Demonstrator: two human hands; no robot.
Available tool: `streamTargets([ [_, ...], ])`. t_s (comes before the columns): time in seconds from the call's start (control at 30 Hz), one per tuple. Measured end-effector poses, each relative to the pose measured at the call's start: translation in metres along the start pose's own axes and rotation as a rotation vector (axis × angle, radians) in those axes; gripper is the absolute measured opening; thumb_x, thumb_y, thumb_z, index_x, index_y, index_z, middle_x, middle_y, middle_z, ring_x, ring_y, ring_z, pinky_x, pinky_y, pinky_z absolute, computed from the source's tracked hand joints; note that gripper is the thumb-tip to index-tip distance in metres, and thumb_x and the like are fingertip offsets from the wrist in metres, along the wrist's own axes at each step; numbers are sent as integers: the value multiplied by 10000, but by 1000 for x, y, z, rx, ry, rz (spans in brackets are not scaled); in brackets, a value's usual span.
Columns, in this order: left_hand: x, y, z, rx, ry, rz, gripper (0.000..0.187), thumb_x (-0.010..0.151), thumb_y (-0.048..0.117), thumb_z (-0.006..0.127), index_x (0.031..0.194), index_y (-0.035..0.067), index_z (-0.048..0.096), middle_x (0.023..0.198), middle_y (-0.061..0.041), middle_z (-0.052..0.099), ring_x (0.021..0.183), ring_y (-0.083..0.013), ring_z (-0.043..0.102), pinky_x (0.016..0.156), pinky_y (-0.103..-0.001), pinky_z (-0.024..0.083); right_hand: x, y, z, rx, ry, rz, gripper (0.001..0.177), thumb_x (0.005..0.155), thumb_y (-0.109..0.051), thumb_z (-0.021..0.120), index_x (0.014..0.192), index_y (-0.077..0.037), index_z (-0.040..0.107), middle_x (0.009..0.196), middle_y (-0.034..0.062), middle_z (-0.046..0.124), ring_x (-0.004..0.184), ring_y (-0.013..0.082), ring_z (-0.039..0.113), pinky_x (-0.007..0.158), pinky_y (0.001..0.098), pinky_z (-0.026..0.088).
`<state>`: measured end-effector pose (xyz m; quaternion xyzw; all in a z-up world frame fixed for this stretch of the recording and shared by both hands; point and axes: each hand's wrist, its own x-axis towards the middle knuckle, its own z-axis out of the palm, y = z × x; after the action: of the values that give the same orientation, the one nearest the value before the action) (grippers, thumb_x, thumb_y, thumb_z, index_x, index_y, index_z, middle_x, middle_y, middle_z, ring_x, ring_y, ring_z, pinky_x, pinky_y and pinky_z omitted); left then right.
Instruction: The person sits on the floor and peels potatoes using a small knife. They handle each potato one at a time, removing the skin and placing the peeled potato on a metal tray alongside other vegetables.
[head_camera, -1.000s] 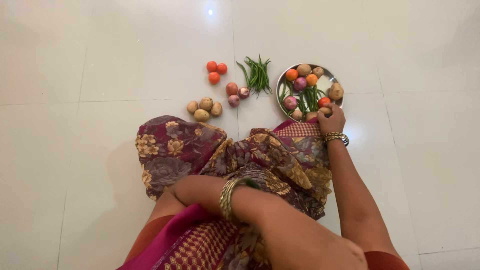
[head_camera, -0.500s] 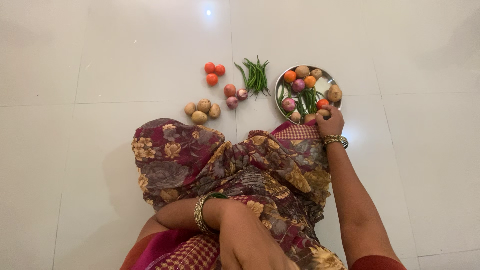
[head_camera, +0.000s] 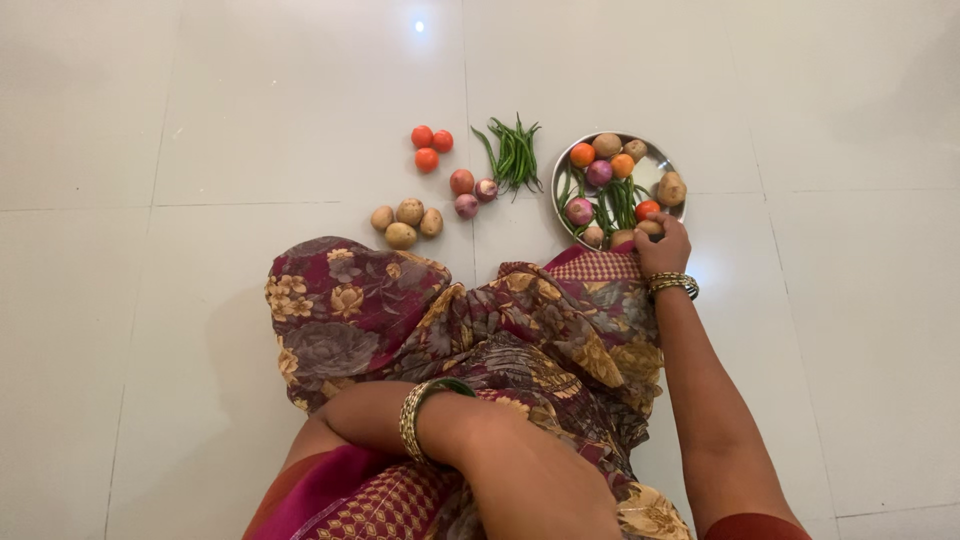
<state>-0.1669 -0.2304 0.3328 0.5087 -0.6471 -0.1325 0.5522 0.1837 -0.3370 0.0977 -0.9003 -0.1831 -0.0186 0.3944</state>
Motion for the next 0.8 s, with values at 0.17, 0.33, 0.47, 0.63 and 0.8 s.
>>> streamTargets([
  [0.17,3,-2,-6,19,45,-71,348,945,281,606,796,-28,548,739,-200,585,638,-313,611,617,-412,472,-2,2,1,-3,16,-46,368,827,-204,796,1164,-83,711,1185,149,684,1091,313,664,959,422,528],
  [0.33,-3,-11,-11,58,93,-160,349,911,278,622,772,-32,540,711,-196,580,594,-300,611,594,-403,475,-4,8,-1,2,37,-164,353,816,-182,801,1146,-81,724,1184,146,700,1107,315,667,984,420,531],
  [0.47,-17,-24,-15,133,140,-163,344,900,267,613,767,-37,522,729,-204,570,629,-323,599,598,-410,478,-3,8,-4,11,38,-125,359,825,-188,808,1156,-78,721,1202,148,697,1115,310,668,985,417,525],
  [0.63,-27,-41,-18,152,189,-183,320,924,266,598,813,-27,528,719,-186,571,665,-309,617,628,-404,494,-8,-1,-7,6,5,-78,368,823,-196,810,1162,-81,723,1196,142,699,1093,297,677,974,403,534],
  [0.8,-24,-54,-23,41,325,-67,227,941,221,577,993,1,558,892,-166,620,811,-303,649,725,-392,521,-9,-8,-10,-11,-17,-56,378,823,-194,815,1171,-83,718,1198,137,695,1093,290,676,964,403,533],
])
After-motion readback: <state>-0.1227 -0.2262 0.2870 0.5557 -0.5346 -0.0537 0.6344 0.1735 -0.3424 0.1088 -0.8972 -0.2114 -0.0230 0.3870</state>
